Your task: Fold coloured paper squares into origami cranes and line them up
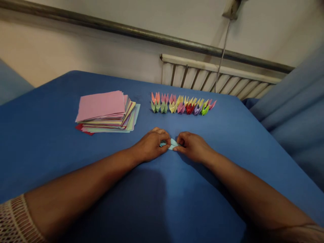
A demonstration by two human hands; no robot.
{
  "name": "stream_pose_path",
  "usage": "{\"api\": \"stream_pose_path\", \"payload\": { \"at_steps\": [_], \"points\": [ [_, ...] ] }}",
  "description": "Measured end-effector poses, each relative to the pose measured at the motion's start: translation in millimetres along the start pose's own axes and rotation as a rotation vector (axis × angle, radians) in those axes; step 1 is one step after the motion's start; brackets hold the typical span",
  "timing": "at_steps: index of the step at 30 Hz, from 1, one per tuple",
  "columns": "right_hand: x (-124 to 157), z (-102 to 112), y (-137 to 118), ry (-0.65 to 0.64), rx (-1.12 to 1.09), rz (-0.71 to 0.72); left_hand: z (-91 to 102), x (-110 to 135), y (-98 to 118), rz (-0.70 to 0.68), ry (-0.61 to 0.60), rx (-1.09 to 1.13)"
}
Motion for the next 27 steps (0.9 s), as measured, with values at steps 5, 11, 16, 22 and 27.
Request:
{"api": "stream_pose_path", "payload": {
  "at_steps": [5,11,16,22,27],
  "points": [
    [-1.7,-2.5,-1.8,0.035,0.011,-0.006,-1.0,-0.8,-2.2,0.028,0.002,-0.004],
    [-0.9,-6.8,-5.2,0.091,0.029,-0.015,0.1,-0.9,-4.3,0.084,0.065,-0.058],
    [-3.9,-7.1,1.1,0.095,-0.045,-0.058,-1.0,-0.9,-7.9,0.153,0.036,-0.033],
    [-6.8,-9.4,2.2,0.122,-0.105,-0.015,-0.5,0.0,-7.4,0.104,0.064,-0.014],
    [-6.7,-9.2,2.6,0.155,-0.066,-0.013,-1.3,-2.2,-7.2,0.095,0.022,-0.004]
  ]
}}
Point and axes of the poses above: each hand's wrist, its own x-axis away from the middle knuckle, its own z-axis out of the back of the hand, y = z × x, the point moved 5 cm from there along -x, towards the middle knuckle, and after that the axes turned 15 degrees about -y, right-handed, at the moved point
